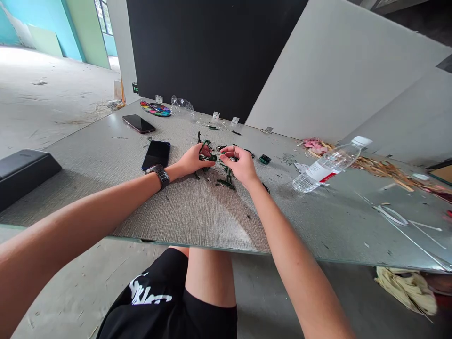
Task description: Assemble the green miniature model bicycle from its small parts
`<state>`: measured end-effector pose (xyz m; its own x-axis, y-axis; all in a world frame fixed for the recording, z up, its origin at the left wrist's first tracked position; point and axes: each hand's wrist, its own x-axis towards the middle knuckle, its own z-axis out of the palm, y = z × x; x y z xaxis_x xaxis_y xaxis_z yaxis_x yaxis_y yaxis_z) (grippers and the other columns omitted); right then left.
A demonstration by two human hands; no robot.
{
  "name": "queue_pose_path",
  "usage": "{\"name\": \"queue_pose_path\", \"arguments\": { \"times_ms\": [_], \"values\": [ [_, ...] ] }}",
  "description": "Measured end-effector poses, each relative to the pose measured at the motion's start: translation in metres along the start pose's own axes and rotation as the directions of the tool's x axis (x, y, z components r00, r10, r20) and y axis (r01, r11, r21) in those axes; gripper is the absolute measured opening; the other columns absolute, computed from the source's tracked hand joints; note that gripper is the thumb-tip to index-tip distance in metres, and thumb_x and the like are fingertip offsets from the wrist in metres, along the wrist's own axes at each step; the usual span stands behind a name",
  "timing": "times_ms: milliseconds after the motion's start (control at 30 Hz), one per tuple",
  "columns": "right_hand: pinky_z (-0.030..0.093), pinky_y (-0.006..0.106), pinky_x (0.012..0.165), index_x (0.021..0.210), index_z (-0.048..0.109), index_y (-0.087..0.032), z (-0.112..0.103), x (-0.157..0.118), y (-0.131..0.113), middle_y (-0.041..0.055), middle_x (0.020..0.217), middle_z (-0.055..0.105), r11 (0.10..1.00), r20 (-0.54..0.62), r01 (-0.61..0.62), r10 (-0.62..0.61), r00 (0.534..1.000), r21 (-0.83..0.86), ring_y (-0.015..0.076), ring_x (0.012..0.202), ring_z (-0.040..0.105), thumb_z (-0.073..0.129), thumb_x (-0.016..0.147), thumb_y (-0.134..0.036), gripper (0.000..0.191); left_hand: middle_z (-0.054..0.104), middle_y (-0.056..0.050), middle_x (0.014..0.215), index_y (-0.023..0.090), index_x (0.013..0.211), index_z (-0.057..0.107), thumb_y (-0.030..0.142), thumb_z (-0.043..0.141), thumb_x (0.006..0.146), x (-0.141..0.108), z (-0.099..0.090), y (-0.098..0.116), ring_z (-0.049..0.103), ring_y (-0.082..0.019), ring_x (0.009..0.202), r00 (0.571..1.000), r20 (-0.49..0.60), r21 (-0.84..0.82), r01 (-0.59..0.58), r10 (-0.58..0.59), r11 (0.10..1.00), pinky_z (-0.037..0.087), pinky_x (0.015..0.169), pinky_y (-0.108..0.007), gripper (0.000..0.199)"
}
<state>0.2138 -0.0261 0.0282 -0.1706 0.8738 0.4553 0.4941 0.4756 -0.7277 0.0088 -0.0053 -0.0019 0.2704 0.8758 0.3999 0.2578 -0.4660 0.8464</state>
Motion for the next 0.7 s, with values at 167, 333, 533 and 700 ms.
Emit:
{"name": "queue_pose_path", "arguments": {
  "times_ms": [167, 333, 533, 700],
  "values": [
    [0.048, 0.034, 0.076, 0.096, 0.071, -0.018, 0.0017, -0.0004, -0.0004, 0.0064, 0.088, 0.074, 1.0, -0.001, 0.018, -0.018, 1.0, -0.002, 0.0203, 0.083, 0.067, 0.078, 0.081, -0.04, 0.027, 0.07, -0.007, 0.103, 0.02, 0.099, 0.056, 0.035, 0.082, 0.069, 0.0004, -0.0001, -0.0014, 0.067, -0.022, 0.099, 1.0, 0.006, -0.019, -0.011, 0.011, 1.0, 0.054, 0.089, -0.038, 0.042],
    [0.05, 0.035, 0.079, 0.097, 0.076, -0.019, 0.0024, -0.0009, 0.0002, 0.0071, 0.091, 0.077, 1.0, 0.059, 0.014, -0.015, 0.998, 0.023, 0.0207, 0.084, 0.068, 0.075, 0.084, -0.043, 0.027, 0.07, -0.008, 0.104, 0.019, 0.099, 0.056, 0.034, 0.081, 0.069, 0.0002, -0.0002, -0.0007, 0.067, -0.021, 0.097, 1.0, 0.004, -0.008, -0.007, 0.007, 1.0, 0.054, 0.088, -0.039, 0.042],
    [0.048, 0.035, 0.074, 0.094, 0.075, -0.019, 0.0014, -0.0011, 0.0002, 0.0073, 0.088, 0.077, 1.0, 0.034, 0.018, -0.018, 0.999, -0.007, 0.0208, 0.082, 0.068, 0.077, 0.082, -0.044, 0.028, 0.07, -0.008, 0.104, 0.018, 0.098, 0.057, 0.032, 0.082, 0.068, -0.0011, -0.0008, 0.0031, 0.067, -0.022, 0.099, 1.0, -0.001, -0.009, 0.0, 0.0, 1.0, 0.053, 0.089, -0.039, 0.041],
    [0.047, 0.034, 0.071, 0.087, 0.076, -0.019, 0.0012, -0.0019, -0.0006, 0.0068, 0.084, 0.076, 1.0, 0.048, 0.015, -0.014, 0.999, -0.022, 0.02, 0.078, 0.066, 0.077, 0.082, -0.046, 0.027, 0.07, -0.008, 0.103, 0.019, 0.097, 0.057, 0.03, 0.082, 0.068, -0.0011, -0.0012, 0.0038, 0.067, -0.022, 0.099, 1.0, 0.003, -0.012, 0.001, -0.001, 1.0, 0.053, 0.09, -0.038, 0.04]
  ]
}}
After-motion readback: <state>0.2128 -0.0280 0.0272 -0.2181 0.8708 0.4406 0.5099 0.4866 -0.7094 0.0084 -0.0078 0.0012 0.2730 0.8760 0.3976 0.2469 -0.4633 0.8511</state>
